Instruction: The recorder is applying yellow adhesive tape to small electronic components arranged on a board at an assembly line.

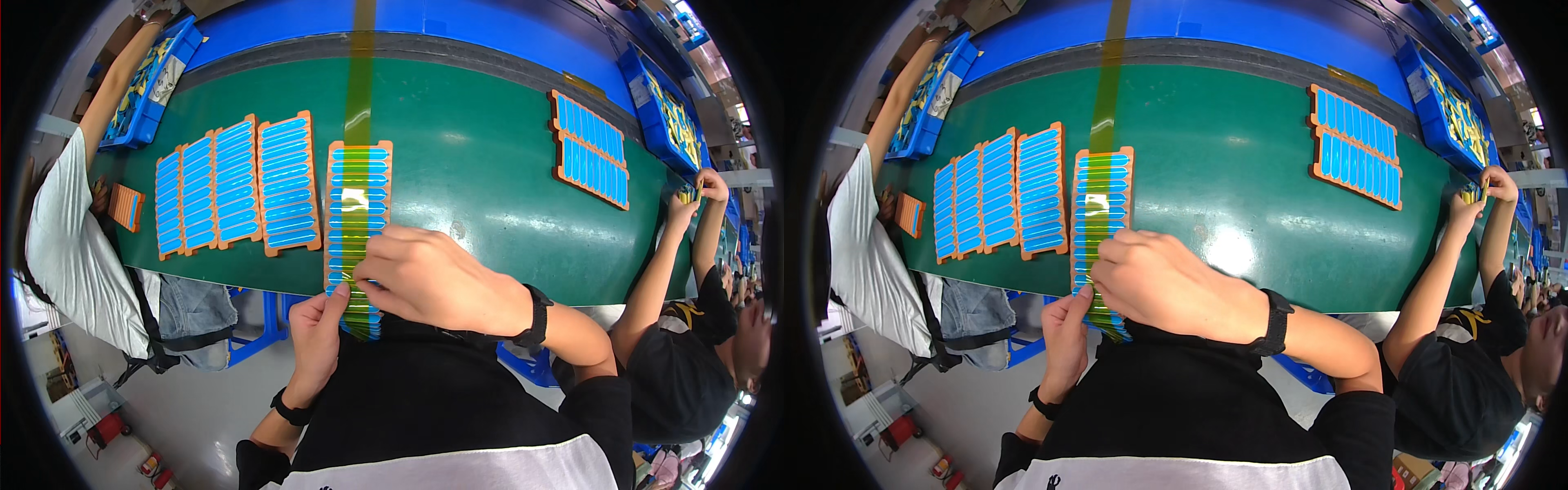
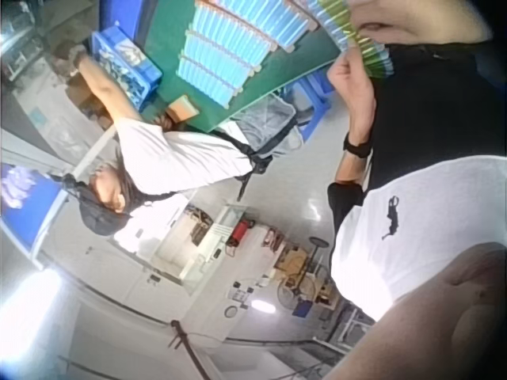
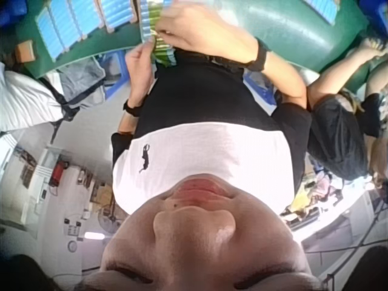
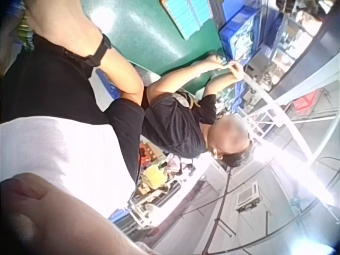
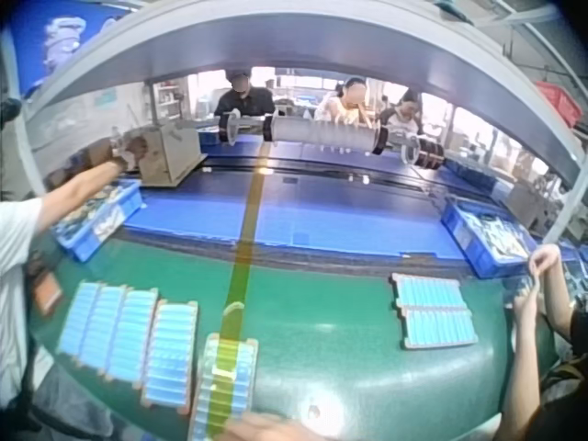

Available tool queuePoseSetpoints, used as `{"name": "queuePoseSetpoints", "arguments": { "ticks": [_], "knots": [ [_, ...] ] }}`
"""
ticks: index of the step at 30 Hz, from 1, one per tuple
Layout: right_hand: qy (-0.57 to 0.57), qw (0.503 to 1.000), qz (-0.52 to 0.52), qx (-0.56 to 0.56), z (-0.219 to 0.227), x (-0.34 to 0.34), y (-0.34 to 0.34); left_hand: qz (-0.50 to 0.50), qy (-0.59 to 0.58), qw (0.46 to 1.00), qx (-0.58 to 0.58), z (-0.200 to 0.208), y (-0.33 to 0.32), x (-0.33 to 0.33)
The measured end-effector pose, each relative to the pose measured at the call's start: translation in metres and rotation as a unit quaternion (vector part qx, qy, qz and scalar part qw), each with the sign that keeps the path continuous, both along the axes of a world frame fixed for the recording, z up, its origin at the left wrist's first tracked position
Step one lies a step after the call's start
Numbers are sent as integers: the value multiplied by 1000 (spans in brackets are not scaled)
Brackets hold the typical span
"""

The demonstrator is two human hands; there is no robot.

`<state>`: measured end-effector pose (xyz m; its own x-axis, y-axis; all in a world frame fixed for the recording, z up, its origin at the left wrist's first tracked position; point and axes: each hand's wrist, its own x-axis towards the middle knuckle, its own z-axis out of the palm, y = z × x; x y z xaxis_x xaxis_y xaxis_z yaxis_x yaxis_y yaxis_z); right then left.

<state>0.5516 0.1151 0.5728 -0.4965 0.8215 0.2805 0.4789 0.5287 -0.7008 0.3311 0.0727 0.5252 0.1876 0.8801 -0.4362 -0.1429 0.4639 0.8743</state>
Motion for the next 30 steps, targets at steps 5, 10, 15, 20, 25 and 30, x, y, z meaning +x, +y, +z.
{"name": "queuePoseSetpoints", "arguments": {
  "ticks": [5, 10, 15, 20, 25, 30],
  "knots": [
    [-34, 998, 17, 51, -10, -7, -2, 1, 22, 1000, -4, 8, 0, 3],
    [-129, 986, -35, 101, -10, -14, -1, 18, 18, 1000, 0, 2, 0, 9],
    [-93, 984, -54, 140, -20, -4, 27, -20, 41, 999, 10, -12, 1, -4],
    [-168, 974, -96, 121, -15, 1, 71, -30, 33, 999, 2, -2, 6, 0],
    [-91, 968, -157, 175, -19, 14, 103, -48, 36, 998, 24, 5, 16, 12],
    [-81, 968, -160, 174, -19, 21, 118, -54, 38, 998, 10, 8, 20, 15]
  ]
}}
